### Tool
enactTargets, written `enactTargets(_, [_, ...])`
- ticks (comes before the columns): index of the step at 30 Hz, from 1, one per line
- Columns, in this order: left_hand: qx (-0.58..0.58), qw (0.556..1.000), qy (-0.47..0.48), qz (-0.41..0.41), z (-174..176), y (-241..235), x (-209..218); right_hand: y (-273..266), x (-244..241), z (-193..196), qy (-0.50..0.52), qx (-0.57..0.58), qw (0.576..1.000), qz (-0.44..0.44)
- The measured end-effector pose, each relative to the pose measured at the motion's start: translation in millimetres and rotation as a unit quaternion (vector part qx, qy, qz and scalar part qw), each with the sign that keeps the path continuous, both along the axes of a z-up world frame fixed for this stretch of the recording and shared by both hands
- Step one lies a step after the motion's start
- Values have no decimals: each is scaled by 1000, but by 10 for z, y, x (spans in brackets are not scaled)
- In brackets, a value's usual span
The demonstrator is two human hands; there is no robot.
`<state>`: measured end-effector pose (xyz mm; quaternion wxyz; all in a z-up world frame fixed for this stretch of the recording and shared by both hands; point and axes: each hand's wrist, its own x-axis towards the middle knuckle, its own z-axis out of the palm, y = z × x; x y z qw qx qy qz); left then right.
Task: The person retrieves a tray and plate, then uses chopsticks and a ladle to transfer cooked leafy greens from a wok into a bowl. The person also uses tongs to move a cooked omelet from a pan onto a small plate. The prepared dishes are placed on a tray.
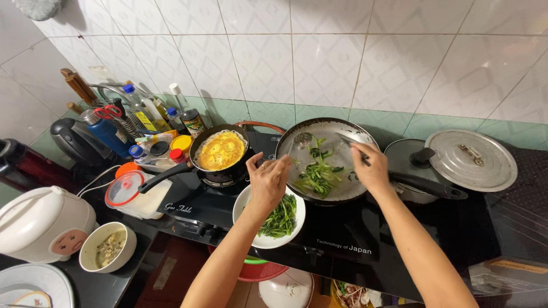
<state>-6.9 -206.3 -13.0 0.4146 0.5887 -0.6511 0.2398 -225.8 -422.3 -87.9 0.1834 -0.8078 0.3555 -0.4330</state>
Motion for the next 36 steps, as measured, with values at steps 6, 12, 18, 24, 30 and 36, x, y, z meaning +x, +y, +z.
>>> enactTargets(6, [-4,1000,-9,16,-33,-75,120,162,-91,12,39,52,984,164])
enactTargets(12, [27,998,-65,5,-188,-164,234,207,-470,259,-23,263,960,99])
enactTargets(18, [35,991,-132,-12,-244,-521,265,-4,39,200,-28,2,998,53])
enactTargets(24, [86,986,-140,-25,-194,-320,278,114,-120,174,105,91,987,80])
enactTargets(30, [84,991,-98,-28,-30,198,69,552,-698,230,70,35,978,194])
enactTargets(36, [100,994,-23,-42,137,446,-151,452,-723,256,67,103,990,64])
